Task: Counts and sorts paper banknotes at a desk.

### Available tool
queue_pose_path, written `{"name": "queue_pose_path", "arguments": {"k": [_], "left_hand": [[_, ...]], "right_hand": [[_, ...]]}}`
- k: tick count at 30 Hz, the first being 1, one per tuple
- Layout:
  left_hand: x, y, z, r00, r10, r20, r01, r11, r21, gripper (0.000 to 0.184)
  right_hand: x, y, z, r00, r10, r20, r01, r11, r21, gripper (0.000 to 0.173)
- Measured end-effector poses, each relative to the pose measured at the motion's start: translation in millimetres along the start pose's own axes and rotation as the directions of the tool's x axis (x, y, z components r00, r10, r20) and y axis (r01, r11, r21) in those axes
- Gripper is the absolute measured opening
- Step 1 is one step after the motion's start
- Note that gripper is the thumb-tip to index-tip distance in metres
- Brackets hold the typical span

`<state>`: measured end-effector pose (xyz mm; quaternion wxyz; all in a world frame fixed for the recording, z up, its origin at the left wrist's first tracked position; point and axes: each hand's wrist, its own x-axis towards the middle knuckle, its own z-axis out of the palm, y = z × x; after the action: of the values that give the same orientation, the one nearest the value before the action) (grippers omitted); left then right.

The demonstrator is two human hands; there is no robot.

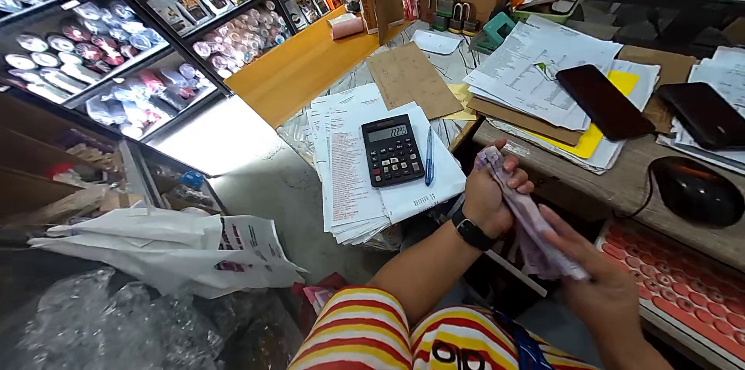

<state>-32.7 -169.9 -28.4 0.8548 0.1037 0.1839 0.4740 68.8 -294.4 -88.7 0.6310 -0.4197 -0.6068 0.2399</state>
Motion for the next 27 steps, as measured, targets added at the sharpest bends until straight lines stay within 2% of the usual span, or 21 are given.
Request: {"name": "queue_pose_path", "arguments": {"k": [1, 2, 3, 4, 5, 6, 7, 9, 11, 13, 15, 16, 18, 19, 21, 22, 23, 24, 25, 27], "left_hand": [[-0.3, -2.9, -1.3, 0.999, 0.04, -0.01, -0.039, 0.998, 0.046, 0.03], [-1.6, -5.9, -5.3, 0.996, 0.09, 0.028, -0.092, 0.992, 0.091, 0.032], [-3.1, -7.5, -11.4, 0.982, 0.129, 0.134, -0.145, 0.983, 0.117, 0.047], [-2.0, -8.3, -16.6, 0.953, 0.16, 0.256, -0.196, 0.973, 0.123, 0.07], [-0.6, -7.6, -19.0, 0.918, 0.184, 0.351, -0.238, 0.964, 0.115, 0.091], [-0.4, -6.0, -18.4, 0.883, 0.208, 0.421, -0.276, 0.956, 0.105, 0.1], [-0.6, -4.3, -16.3, 0.848, 0.235, 0.475, -0.312, 0.946, 0.089, 0.096], [-1.6, -3.6, -11.1, 0.795, 0.271, 0.543, -0.355, 0.933, 0.055, 0.071], [-6.0, -8.9, -7.7, 0.762, 0.259, 0.594, -0.372, 0.925, 0.073, 0.049], [-9.7, -12.3, -7.6, 0.714, 0.235, 0.66, -0.353, 0.934, 0.049, 0.034], [-13.2, -8.5, -5.5, 0.706, 0.208, 0.677, -0.306, 0.952, 0.026, 0.032], [-15.5, -7.2, -3.6, 0.735, 0.197, 0.649, -0.268, 0.963, 0.012, 0.036], [-18.6, -4.9, 2.2, 0.791, 0.153, 0.593, -0.159, 0.986, -0.041, 0.051], [-18.2, -3.1, 5.5, 0.819, 0.123, 0.561, -0.092, 0.992, -0.084, 0.049], [-15.4, 0.8, 10.8, 0.883, 0.066, 0.465, -0.009, 0.992, -0.124, 0.019], [-13.8, 2.2, 11.7, 0.902, 0.036, 0.431, 0.009, 0.995, -0.101, 0.011], [-11.9, 3.1, 11.0, 0.907, 0.015, 0.421, 0.017, 0.997, -0.073, 0.012], [-9.6, 3.7, 9.2, 0.905, 0.002, 0.425, 0.019, 0.999, -0.046, 0.015], [-7.3, 4.2, 7.5, 0.906, -0.007, 0.424, 0.015, 1.0, -0.015, 0.016], [-5.4, 4.7, 8.3, 0.941, -0.017, 0.338, -0.007, 0.998, 0.07, 0.021]], "right_hand": [[3.2, -4.6, -3.0, 0.985, 0.16, -0.071, -0.14, 0.964, 0.226, 0.028], [7.7, -10.4, -6.5, 0.934, 0.337, -0.117, -0.25, 0.853, 0.458, 0.028], [11.8, -17.1, -9.6, 0.857, 0.498, -0.133, -0.308, 0.702, 0.642, 0.031], [15.1, -23.4, -11.6, 0.768, 0.628, -0.125, -0.334, 0.559, 0.759, 0.032], [17.5, -29.7, -11.7, 0.682, 0.723, -0.11, -0.349, 0.454, 0.82, 0.03], [18.0, -34.6, -11.3, 0.633, 0.77, -0.083, -0.365, 0.391, 0.845, 0.028], [16.7, -37.8, -10.9, 0.628, 0.776, -0.053, -0.375, 0.361, 0.854, 0.024], [11.4, -39.3, -12.1, 0.702, 0.712, 0.015, -0.391, 0.367, 0.844, 0.013], [7.2, -38.1, -16.5, 0.793, 0.602, 0.095, -0.397, 0.392, 0.83, 0.017], [6.6, -40.3, -21.2, 0.822, 0.559, 0.108, -0.403, 0.437, 0.804, 0.018], [7.4, -44.4, -24.0, 0.837, 0.538, 0.098, -0.405, 0.489, 0.773, 0.023], [7.8, -45.6, -23.2, 0.851, 0.517, 0.091, -0.395, 0.516, 0.76, 0.029], [9.7, -45.0, -17.4, 0.904, 0.417, 0.092, -0.356, 0.618, 0.701, 0.036], [11.6, -42.8, -14.8, 0.94, 0.323, 0.111, -0.318, 0.71, 0.628, 0.035], [13.3, -36.6, -12.0, 0.983, 0.092, 0.162, -0.148, 0.912, 0.382, 0.033], [12.7, -34.2, -10.5, 0.981, -0.013, 0.194, -0.03, 0.976, 0.217, 0.033], [11.9, -31.3, -9.4, 0.967, -0.101, 0.236, 0.095, 0.995, 0.041, 0.033], [11.4, -29.3, -8.7, 0.947, -0.163, 0.277, 0.21, 0.966, -0.148, 0.032], [11.1, -27.7, -7.5, 0.929, -0.205, 0.309, 0.304, 0.897, -0.32, 0.031], [12.9, -25.5, -4.2, 0.897, -0.25, 0.364, 0.416, 0.755, -0.507, 0.035]]}}
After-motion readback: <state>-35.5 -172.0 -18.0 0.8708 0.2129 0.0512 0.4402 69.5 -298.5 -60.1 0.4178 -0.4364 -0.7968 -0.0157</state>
